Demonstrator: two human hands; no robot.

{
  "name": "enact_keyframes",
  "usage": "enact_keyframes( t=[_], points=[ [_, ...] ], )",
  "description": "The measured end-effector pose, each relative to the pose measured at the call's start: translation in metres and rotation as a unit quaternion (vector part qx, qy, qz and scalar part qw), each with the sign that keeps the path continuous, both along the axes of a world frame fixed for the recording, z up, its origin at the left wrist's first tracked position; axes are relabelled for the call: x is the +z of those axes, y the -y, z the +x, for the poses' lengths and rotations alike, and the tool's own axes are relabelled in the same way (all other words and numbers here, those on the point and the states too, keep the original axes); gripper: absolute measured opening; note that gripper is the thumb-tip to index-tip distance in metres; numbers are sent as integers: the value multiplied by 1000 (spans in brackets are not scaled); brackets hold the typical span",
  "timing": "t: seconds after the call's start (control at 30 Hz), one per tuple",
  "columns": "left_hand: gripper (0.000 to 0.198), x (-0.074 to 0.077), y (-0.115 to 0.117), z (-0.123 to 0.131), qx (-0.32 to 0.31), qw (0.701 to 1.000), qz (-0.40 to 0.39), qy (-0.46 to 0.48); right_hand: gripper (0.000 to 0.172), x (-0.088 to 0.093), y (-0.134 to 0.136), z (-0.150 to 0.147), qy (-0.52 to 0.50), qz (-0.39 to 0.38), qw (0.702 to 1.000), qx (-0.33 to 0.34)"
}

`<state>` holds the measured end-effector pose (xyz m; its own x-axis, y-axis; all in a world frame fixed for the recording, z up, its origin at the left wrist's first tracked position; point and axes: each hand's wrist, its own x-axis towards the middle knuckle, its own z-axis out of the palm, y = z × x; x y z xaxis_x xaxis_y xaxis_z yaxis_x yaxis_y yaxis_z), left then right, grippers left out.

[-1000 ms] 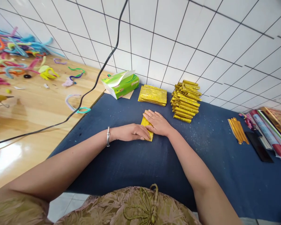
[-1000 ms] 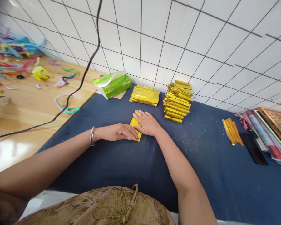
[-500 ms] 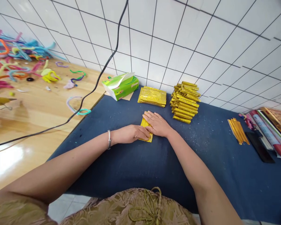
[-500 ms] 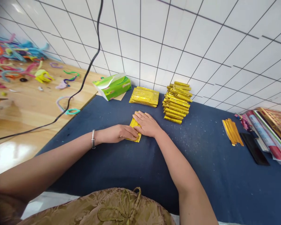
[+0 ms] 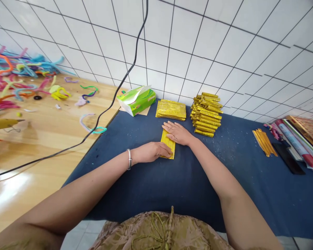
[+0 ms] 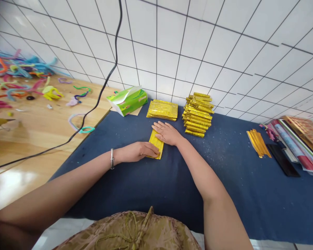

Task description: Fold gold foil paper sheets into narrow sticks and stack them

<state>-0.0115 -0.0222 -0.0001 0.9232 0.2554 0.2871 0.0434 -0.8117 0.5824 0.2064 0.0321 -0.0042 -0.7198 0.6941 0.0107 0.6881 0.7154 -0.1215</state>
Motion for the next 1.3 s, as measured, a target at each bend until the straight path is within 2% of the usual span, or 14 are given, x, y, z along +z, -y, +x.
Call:
enact_keyframes(
  t=[0.17,0.27,0.4,0.5,0.83,1.07,1.3],
  points=[
    [37,-1,1,0,34,999,-20,5,53,0,-3,-2,2,5,1000,-9],
    [45,1,2,2,55,998,3,-15,53,-1,-1,-2,-1,11,1000,-11],
    [56,2,6,3,10,996,58,-72,53,-3,-2,-1,-3,16,1000,-9],
    [61,2,7,3,4,993,77,-88,53,-3,-3,0,-2,15,1000,-5],
    [59,1,10,3,13,993,87,-77,53,1,-2,-1,13,10,1000,-12],
    [55,0,10,3,9,994,81,-68,52,4,14,-8,-4,56,998,-29],
    [54,2,9,3,6,997,51,-64,52,-1,23,-14,-16,12,1000,-20]
  ],
)
